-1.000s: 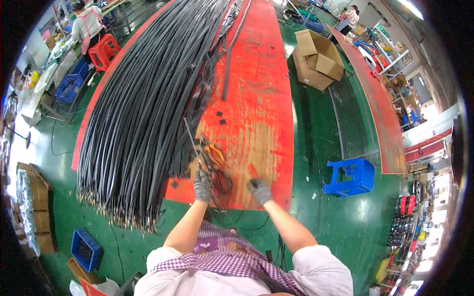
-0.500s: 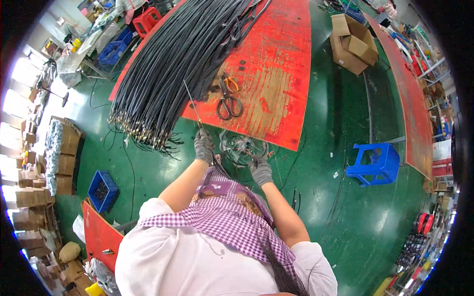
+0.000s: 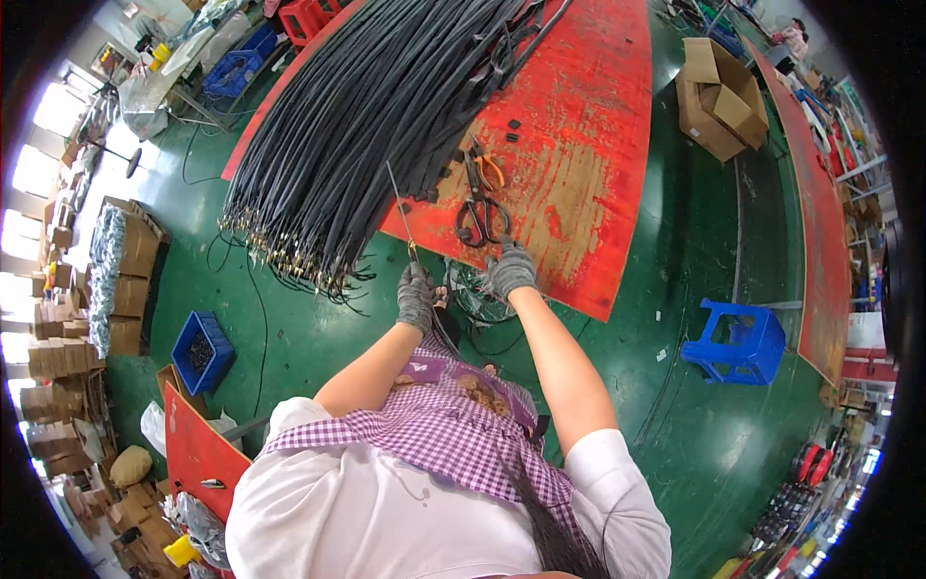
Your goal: The person strips the outer insulation from black cables using pliers and cuts the ends with scissors. They repeatedly pull the cable, strip a section, and trim the end, then place the processed cable on a red workbench.
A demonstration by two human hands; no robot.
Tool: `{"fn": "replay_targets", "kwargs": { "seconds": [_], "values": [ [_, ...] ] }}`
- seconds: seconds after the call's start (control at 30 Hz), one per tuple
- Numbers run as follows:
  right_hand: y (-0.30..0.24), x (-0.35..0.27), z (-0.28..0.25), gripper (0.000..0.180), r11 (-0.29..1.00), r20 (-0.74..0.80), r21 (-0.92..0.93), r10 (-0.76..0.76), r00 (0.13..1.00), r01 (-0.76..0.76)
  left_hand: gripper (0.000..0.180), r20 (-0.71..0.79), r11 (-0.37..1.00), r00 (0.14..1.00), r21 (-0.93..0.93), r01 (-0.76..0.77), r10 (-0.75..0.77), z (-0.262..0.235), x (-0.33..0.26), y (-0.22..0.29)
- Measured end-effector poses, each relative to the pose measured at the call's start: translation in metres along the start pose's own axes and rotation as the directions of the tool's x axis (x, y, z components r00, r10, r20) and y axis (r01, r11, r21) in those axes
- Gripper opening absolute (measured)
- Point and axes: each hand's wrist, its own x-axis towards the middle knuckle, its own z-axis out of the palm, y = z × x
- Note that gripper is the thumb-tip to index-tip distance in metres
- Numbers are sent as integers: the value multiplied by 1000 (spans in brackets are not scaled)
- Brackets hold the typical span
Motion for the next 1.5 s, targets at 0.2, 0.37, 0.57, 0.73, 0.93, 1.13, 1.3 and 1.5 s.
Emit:
{"fn": "replay_targets", "kwargs": {
  "seconds": [0.2,0.37,0.57,0.73,0.93,1.13,1.3,1.5],
  "values": [
    [-33,120,9,64,992,-187,-99,-98,977,81,17,50,997,996,44,70,-72,-22,73,4],
    [-47,179,49,59,928,-230,-311,-285,930,208,12,78,993,990,-18,118,-116,-26,119,16],
    [-87,196,71,52,954,-323,23,-275,906,298,12,253,976,950,158,147,-184,0,147,36],
    [-74,288,20,33,952,-365,270,237,900,-142,12,179,951,934,22,309,-308,8,170,47],
    [-75,399,4,39,936,-45,-27,350,936,-351,15,298,819,897,-385,426,-327,-16,198,30],
    [-22,369,-14,38,898,-2,166,413,911,-407,13,182,905,914,-167,392,-362,-52,232,-4],
    [83,284,-40,21,350,303,739,592,747,-576,8,214,907,887,-9,421,-409,-24,207,13],
    [152,181,-35,18,653,-53,575,632,773,-493,7,253,940,915,215,264,-315,28,161,39]
  ]
}}
